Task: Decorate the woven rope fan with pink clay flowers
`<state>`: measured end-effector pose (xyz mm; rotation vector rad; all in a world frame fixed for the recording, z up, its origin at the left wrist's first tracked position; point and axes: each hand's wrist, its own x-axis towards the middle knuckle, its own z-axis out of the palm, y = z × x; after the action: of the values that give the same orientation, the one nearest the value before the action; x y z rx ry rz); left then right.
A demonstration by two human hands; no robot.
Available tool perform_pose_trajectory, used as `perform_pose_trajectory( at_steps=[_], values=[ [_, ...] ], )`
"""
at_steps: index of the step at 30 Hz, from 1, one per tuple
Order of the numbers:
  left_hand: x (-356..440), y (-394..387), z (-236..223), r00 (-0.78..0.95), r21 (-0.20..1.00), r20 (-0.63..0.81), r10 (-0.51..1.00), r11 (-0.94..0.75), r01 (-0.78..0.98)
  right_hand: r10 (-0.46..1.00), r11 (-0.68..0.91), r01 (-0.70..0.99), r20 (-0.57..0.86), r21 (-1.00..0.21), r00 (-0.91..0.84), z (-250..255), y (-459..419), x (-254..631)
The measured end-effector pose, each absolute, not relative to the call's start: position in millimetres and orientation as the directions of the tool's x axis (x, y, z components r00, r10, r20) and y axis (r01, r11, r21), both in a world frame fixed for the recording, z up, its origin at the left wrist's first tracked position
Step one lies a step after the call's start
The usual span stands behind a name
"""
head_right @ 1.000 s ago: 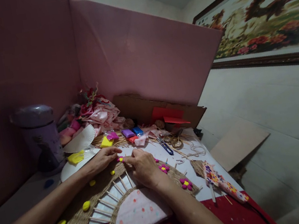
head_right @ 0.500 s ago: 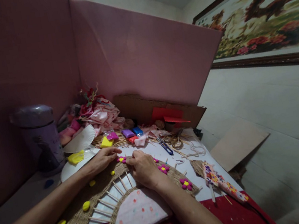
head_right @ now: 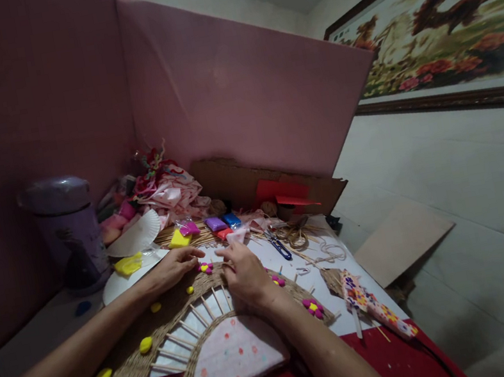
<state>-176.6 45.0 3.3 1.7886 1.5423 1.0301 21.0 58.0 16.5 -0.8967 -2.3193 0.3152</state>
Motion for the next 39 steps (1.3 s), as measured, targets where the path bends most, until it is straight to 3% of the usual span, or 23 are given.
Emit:
perform_pose_trajectory(
  at_steps=[2, 6, 10, 13, 16, 22, 28, 39],
  values=[
    [-179.4, 46.3, 6.6, 0.036, 0.797, 0.205, 0.978, -0.188, 0.573, 0.714, 0.692, 0.399, 0.488, -0.601, -0.502, 21.7, 60.0, 24.4],
    [-184.2, 45.9, 21.1, -0.004, 0.74, 0.3, 0.954, -0.23, 0.632, 0.781, 0.48, 0.124, 0.358, -0.869, -0.511, 22.3, 53.9, 28.5],
    [-167.5, 29.4, 41.8, 0.04, 0.711, 0.331, 0.943, -0.277, 0.646, 0.821, 0.404, 0.021, 0.353, -0.914, -0.448, 12.4, 41.0, 28.4],
    [-142.9, 12.4, 51.7, 0.131, 0.787, 0.293, 0.947, -0.317, 0.529, 0.826, 0.416, -0.02, 0.387, -0.909, -0.409, 7.9, 36.2, 30.2],
    [-123.0, 3.2, 51.6, 0.114, 0.868, 0.243, 0.963, -0.269, 0.418, 0.794, 0.513, 0.025, 0.464, -0.858, -0.392, 9.2, 34.0, 34.5],
    [-109.3, 2.4, 34.3, -0.008, 0.918, 0.288, 0.958, -0.274, 0.286, 0.667, 0.743, 0.249, 0.656, -0.622, -0.353, 21.0, 23.5, 40.6],
    [-109.7, -7.1, 31.6, 0.034, 0.982, 0.173, 0.984, -0.169, -0.081, 0.612, 0.79, 0.247, 0.687, -0.562, -0.392, 22.7, 18.2, 41.4],
    [-116.9, -11.2, 25.3, 0.054, 0.987, 0.161, 0.985, -0.161, -0.013, 0.563, 0.826, 0.229, 0.719, -0.516, -0.407, 17.3, 20.2, 43.0]
  ],
)
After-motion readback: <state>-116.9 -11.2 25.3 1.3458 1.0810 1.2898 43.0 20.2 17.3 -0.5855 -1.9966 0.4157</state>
